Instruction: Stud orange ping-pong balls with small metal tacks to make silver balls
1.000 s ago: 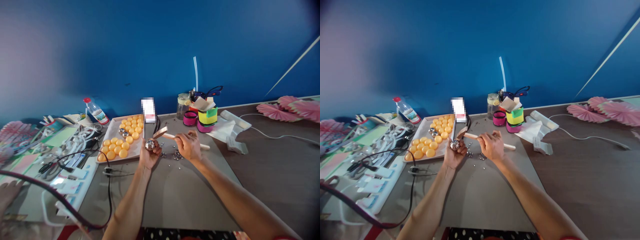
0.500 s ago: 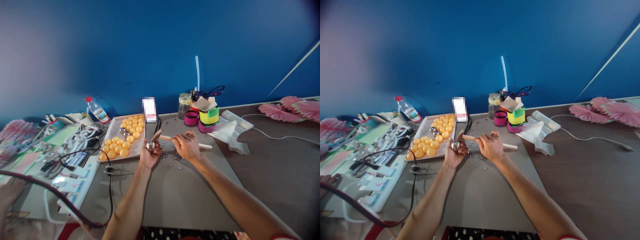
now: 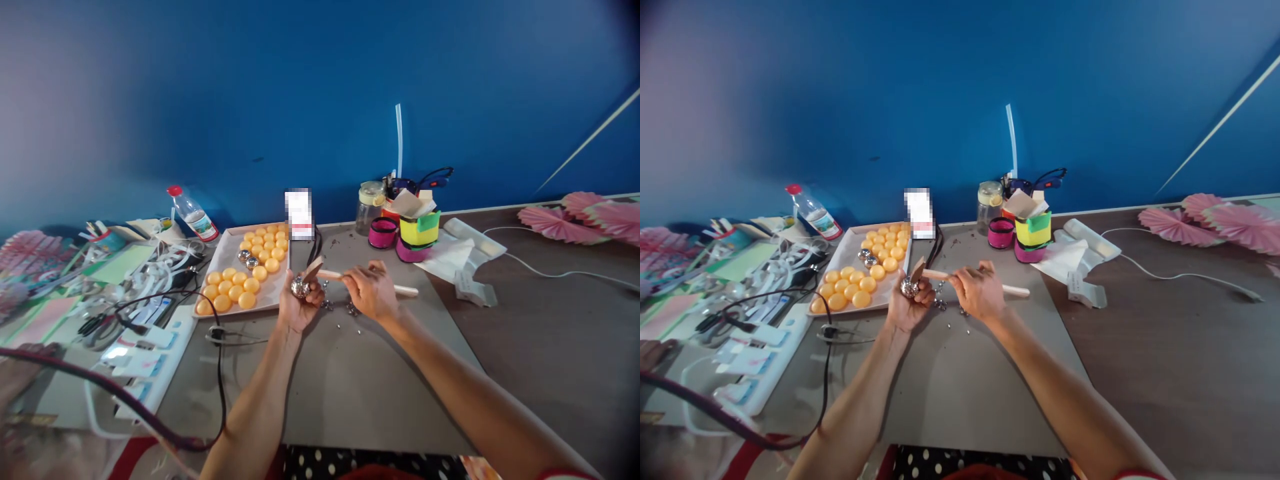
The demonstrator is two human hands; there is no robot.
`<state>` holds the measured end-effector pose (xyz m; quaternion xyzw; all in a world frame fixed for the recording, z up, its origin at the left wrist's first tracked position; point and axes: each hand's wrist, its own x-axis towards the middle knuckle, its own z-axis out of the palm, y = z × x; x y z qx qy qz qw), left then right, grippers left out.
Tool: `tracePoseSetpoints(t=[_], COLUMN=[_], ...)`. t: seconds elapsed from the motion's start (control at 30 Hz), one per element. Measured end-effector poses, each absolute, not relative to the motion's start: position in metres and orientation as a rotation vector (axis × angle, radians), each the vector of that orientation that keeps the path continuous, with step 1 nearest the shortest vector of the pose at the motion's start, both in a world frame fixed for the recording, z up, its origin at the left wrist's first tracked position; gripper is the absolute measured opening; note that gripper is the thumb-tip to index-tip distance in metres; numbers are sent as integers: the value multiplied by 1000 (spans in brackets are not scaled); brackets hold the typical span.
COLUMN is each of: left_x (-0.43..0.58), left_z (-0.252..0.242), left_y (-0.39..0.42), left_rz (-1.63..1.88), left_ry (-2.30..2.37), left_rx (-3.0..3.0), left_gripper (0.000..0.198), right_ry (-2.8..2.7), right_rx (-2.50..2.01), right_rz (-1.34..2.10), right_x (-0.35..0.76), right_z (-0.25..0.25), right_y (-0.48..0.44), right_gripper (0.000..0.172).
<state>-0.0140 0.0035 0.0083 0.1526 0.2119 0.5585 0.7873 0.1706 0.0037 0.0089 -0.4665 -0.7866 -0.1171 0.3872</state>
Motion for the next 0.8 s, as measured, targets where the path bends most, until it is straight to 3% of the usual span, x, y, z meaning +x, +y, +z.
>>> tracePoseSetpoints(t=[0.4,0.6,0.8], left_x=[-12,-13,-13], left_z=[11,14,7], left_y=[3,5,6], left_rz=[1255,1254,1254], left_ry=[468,459,484], left_rx=[308,280,289], left_gripper=[53,29,28], right_ry=[-1867,-1843,-1820], right_rx=[-1238,-1270,-1257], right_rz=[-367,-369,-374], right_x=[177,178,181], right_z=[6,7,11], right_y=[5,7,6], right_gripper=[22,23,23])
